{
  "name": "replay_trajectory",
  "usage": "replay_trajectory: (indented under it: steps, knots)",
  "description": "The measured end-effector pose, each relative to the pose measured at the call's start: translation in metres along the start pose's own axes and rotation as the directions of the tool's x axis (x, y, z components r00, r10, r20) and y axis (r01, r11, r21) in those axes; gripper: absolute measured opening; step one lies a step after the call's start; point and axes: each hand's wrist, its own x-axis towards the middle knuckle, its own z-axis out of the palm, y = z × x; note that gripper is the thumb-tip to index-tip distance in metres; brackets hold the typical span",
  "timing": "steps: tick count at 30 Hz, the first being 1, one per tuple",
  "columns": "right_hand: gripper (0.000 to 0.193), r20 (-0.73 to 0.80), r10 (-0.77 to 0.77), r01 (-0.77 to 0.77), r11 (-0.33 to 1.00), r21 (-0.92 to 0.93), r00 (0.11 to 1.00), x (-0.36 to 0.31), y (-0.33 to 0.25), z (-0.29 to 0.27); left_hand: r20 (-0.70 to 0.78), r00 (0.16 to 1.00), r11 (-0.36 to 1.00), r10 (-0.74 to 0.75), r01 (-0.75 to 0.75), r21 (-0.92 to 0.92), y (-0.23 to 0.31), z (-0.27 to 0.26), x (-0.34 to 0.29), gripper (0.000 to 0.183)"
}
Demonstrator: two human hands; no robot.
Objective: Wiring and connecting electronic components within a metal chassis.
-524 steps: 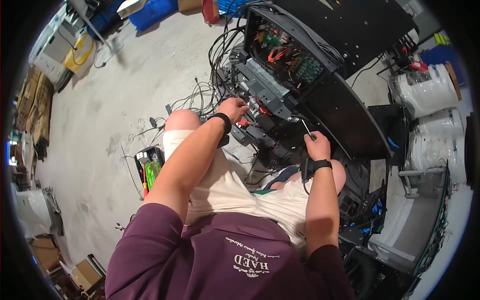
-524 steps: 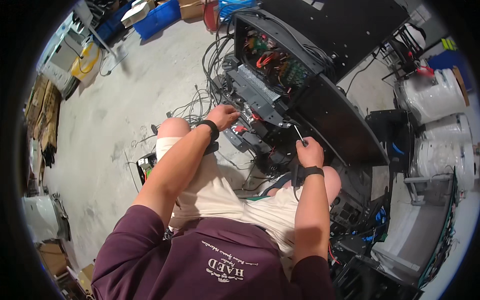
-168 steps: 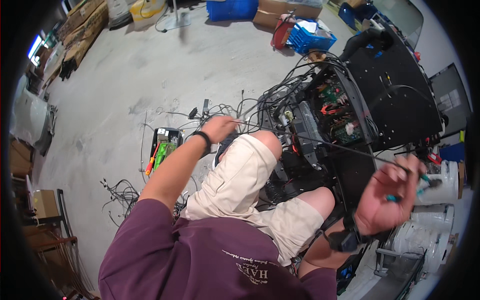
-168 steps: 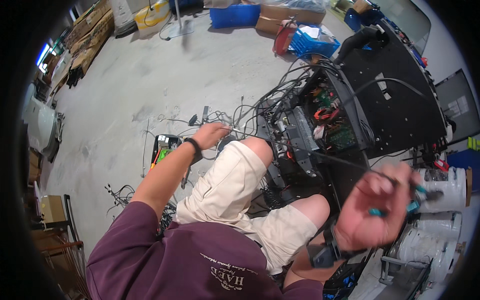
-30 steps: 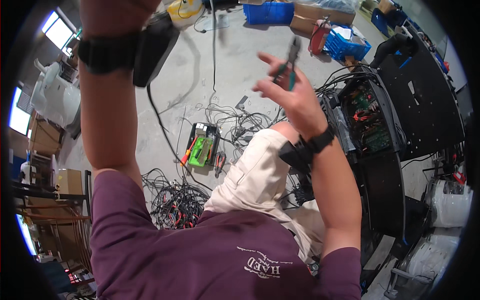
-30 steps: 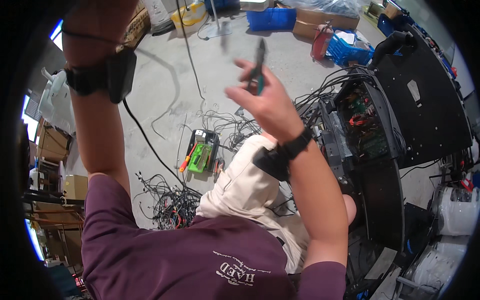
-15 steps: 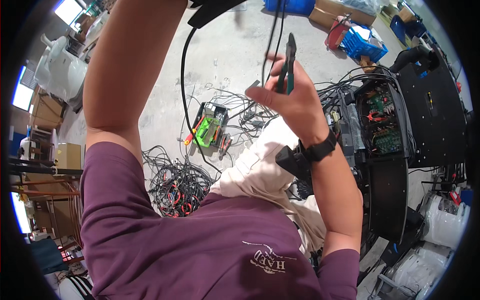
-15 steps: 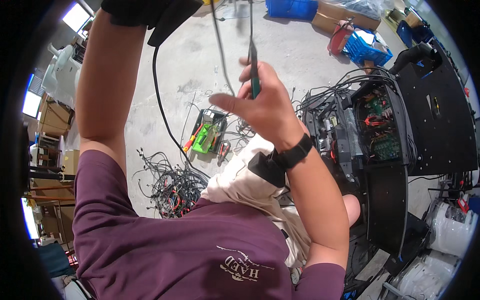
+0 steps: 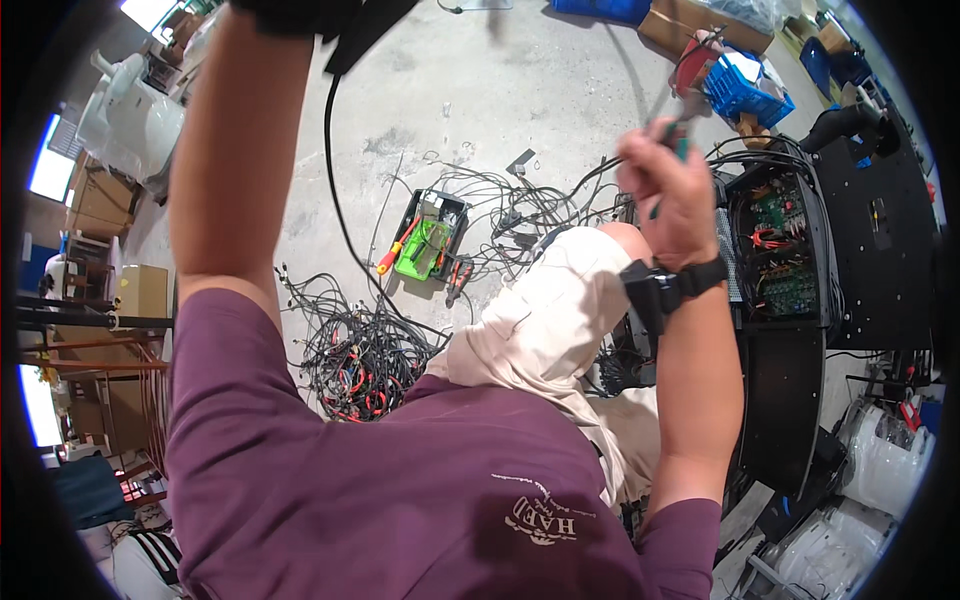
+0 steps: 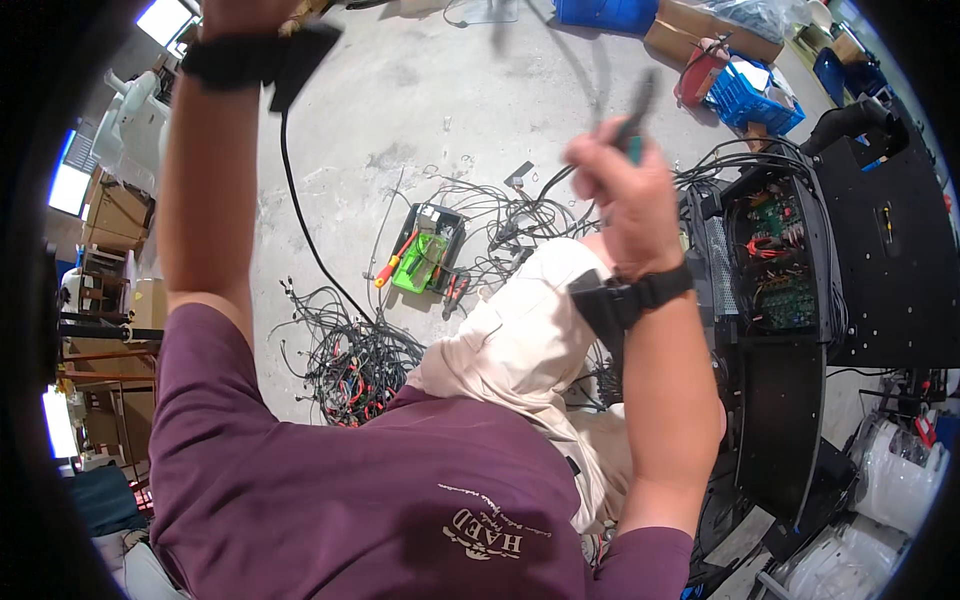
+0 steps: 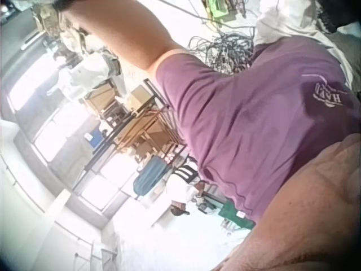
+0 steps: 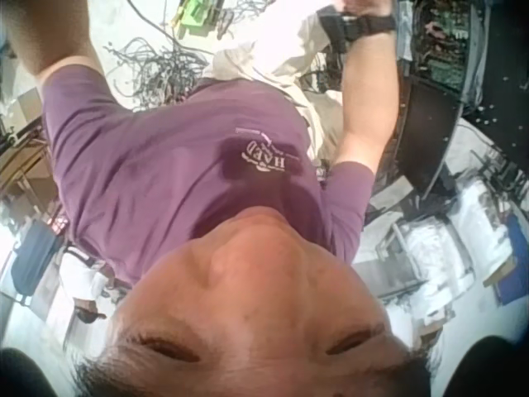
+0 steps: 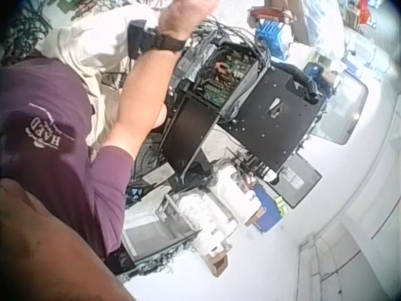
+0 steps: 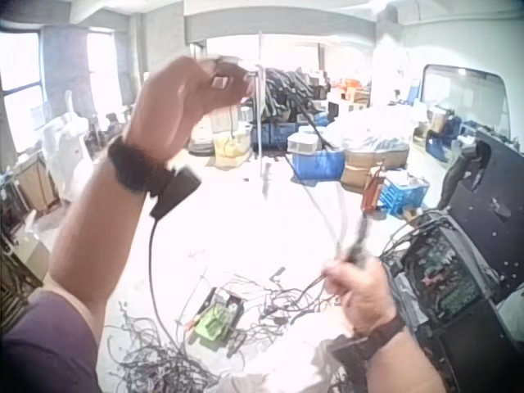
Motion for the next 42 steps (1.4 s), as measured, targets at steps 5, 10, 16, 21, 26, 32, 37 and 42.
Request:
replay_trajectory:
  steps: [5,10,16,21,26,32,37,42]
  knots:
    - [0.013,0.072,-0.195,0.150,0.902,0.405,0.978,-0.011,-0.031,-0.013,0.236,0.899,0.883,-0.369,0.260,0.390,-0.072,0.038,-0.130,0.053]
    - [0.016,0.251,-0.059,-0.077,0.863,0.499,0.966,-0.025,-0.028,0.017,0.226,0.868,0.878,-0.442,0.470,-0.088,-0.098,0.168,-0.210,0.066]
    - [0.019,-0.020,0.019,-0.016,0.992,0.125,1.000,-0.034,-0.023,0.006,-0.003,0.683,0.680,-0.731,0.729,0.079,-0.114,0.111,-0.217,0.025]
    - [0.040,-0.221,0.199,-0.242,0.952,-0.187,0.955,-0.066,0.011,-0.050,-0.413,0.583,0.591,-0.700,0.797,0.122,-0.084,-0.018,-0.255,0.025]
    - [0.040,-0.449,0.285,-0.389,0.908,-0.157,0.847,-0.123,0.056,-0.137,-0.676,0.280,0.437,-0.682,0.897,-0.069,-0.029,-0.101,-0.330,0.032]
    - [0.031,-0.695,0.239,-0.629,0.678,-0.380,0.678,-0.171,0.103,-0.226,-0.835,0.042,0.249,-0.548,0.962,-0.114,0.002,-0.159,-0.467,0.029]
    - [0.028,-0.609,0.208,-0.513,0.769,-0.382,0.766,-0.181,0.123,-0.232,-0.812,-0.314,0.034,-0.491,0.925,-0.378,0.018,-0.157,-0.638,0.031]
    - [0.021,-0.582,0.195,-0.511,0.735,-0.446,0.789,-0.182,0.123,-0.209,-0.812,-0.495,-0.848,-0.310,0.530,0.001,0.002,-0.082,-0.709,0.082]
